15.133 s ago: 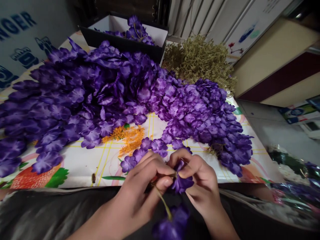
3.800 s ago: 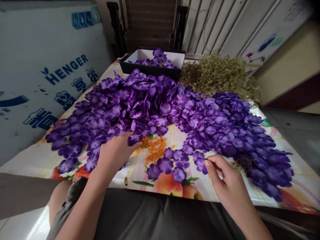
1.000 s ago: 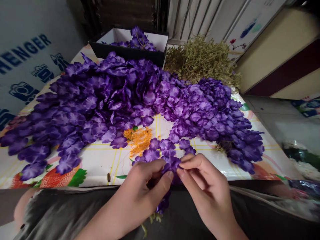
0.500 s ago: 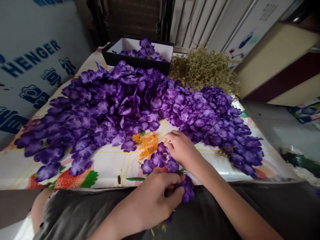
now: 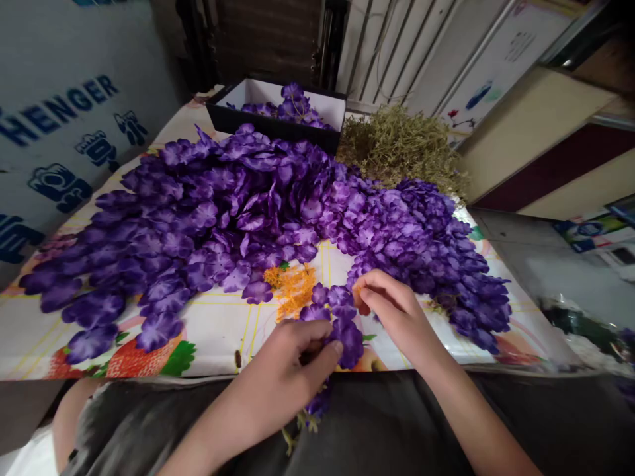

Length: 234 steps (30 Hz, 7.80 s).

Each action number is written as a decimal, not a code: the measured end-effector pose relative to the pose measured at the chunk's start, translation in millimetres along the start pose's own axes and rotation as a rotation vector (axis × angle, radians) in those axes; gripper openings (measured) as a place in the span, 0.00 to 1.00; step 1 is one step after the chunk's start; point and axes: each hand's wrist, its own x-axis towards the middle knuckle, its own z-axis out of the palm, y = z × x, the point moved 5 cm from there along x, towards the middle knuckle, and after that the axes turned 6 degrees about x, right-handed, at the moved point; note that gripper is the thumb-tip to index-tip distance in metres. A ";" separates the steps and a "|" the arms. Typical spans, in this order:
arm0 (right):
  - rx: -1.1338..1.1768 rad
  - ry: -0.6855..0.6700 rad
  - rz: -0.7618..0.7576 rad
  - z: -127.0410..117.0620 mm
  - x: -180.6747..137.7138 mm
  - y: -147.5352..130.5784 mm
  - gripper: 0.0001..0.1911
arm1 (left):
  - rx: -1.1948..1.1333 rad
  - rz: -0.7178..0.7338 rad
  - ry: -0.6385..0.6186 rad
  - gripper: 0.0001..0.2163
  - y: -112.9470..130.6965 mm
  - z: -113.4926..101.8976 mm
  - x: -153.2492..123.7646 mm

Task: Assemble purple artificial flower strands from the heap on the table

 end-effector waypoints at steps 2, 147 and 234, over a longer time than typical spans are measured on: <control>0.310 0.012 0.086 -5.6 -15.0 2.7 0.07 | -0.020 -0.028 0.025 0.14 -2.5 -2.6 1.9; -0.441 -0.090 -0.207 37.5 -31.4 25.1 0.15 | -0.174 -0.038 0.120 0.14 -13.1 -16.3 6.9; -0.642 0.288 -0.575 24.2 -67.9 -31.2 0.07 | -0.013 0.038 -0.038 0.13 -4.0 6.8 10.9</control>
